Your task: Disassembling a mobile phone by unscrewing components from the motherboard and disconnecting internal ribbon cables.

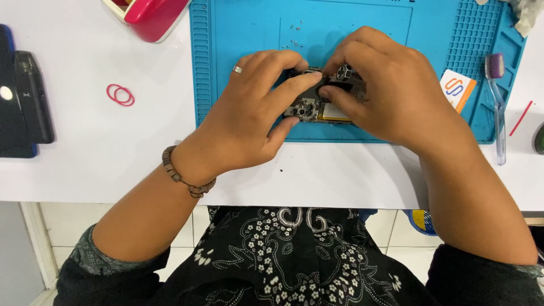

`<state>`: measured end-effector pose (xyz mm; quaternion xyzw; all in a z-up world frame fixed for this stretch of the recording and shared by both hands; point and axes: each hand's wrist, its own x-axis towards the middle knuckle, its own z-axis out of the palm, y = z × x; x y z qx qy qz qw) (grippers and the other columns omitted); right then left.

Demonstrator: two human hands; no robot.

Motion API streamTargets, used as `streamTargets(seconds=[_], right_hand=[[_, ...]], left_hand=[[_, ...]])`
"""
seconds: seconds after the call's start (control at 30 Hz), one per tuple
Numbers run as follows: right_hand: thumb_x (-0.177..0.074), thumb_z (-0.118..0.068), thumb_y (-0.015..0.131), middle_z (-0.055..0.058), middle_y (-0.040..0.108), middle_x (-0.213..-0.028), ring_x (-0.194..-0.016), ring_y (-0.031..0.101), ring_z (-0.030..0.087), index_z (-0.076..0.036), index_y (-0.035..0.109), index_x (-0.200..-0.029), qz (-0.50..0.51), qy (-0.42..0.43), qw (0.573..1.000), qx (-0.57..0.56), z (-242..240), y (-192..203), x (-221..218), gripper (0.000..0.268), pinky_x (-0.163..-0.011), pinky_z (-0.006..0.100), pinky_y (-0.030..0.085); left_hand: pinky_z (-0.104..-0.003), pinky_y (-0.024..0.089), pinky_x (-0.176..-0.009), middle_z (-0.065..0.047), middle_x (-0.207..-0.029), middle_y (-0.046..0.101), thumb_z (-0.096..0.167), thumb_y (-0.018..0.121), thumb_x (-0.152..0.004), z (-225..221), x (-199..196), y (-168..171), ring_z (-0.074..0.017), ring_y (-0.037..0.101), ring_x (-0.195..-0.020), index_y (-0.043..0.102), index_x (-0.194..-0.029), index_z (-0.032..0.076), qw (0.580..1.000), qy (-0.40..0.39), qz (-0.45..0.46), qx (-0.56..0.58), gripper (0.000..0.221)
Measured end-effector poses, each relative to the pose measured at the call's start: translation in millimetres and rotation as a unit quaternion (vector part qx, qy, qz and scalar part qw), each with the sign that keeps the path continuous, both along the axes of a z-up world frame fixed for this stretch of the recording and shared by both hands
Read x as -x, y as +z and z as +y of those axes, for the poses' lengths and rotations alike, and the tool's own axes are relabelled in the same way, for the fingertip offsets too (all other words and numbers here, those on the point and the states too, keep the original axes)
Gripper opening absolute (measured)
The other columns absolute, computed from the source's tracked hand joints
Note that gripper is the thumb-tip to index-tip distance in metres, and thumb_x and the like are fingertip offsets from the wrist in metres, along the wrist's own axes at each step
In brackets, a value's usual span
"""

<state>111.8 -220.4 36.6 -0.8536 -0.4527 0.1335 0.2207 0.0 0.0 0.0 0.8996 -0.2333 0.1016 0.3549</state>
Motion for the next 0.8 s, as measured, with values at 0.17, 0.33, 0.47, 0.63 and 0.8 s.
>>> streamTargets(seconds=[0.17, 0.33, 0.47, 0.63, 0.8], right_hand=[[-0.096, -0.014, 0.080, 0.007, 0.064, -0.112, -0.085, 0.061, 0.026, -0.010, 0.067, -0.112, -0.003, -0.007, 1.000, 0.007, 0.7, 0.3, 0.2, 0.021, -0.065, 0.042, 0.046], [-0.096, -0.013, 0.079, 0.007, 0.065, -0.113, -0.085, 0.062, 0.026, -0.009, 0.067, -0.112, -0.006, 0.000, 1.000, 0.005, 1.2, -0.4, -0.7, 0.020, -0.064, 0.041, 0.046], [-0.092, -0.022, 0.089, 0.007, 0.063, -0.112, -0.076, 0.060, 0.025, -0.008, 0.066, -0.111, -0.018, -0.006, 1.000, 0.007, -0.1, -5.6, 2.1, 0.033, -0.059, 0.041, 0.044], [-0.093, -0.024, 0.091, 0.007, 0.062, -0.117, -0.074, 0.060, 0.028, -0.008, 0.064, -0.115, -0.056, -0.004, 0.998, 0.018, -3.6, -11.8, 5.6, 0.038, -0.055, 0.044, 0.045], [-0.096, -0.027, 0.089, 0.006, 0.063, -0.118, -0.083, 0.064, 0.028, -0.007, 0.064, -0.118, -0.108, 0.008, 0.994, 0.029, -5.9, -14.5, 6.3, 0.038, -0.052, 0.044, 0.047]], left_hand=[[-0.055, 0.044, -0.103, -0.019, -0.137, 0.049, 0.000, 0.071, -0.090, 0.8, 0.7, 4.1, -0.0382, 0.054, -0.126, 0.051, -0.140, 0.002, 1.000, -0.005, 0.021, 0.013, 0.054], [-0.055, 0.044, -0.103, -0.018, -0.136, 0.050, -0.001, 0.077, -0.089, 0.0, -0.2, 3.9, -0.0375, 0.055, -0.126, 0.052, -0.140, 0.003, 1.000, 0.002, 0.029, 0.010, 0.057], [-0.055, 0.044, -0.104, -0.018, -0.136, 0.051, -0.001, 0.078, -0.089, 1.6, 0.0, 4.8, -0.0383, 0.054, -0.126, 0.052, -0.140, 0.002, 0.999, -0.005, 0.033, 0.011, 0.057], [-0.056, 0.045, -0.108, -0.017, -0.137, 0.050, 0.001, 0.082, -0.092, 4.5, -0.5, 3.6, -0.0397, 0.052, -0.129, 0.051, -0.140, 0.001, 0.999, -0.011, 0.034, 0.014, 0.057], [-0.059, 0.047, -0.108, -0.022, -0.142, 0.049, 0.005, 0.077, -0.097, 9.1, 1.0, 4.8, -0.0429, 0.050, -0.134, 0.052, -0.136, 0.000, 0.999, -0.023, 0.030, 0.014, 0.047]])
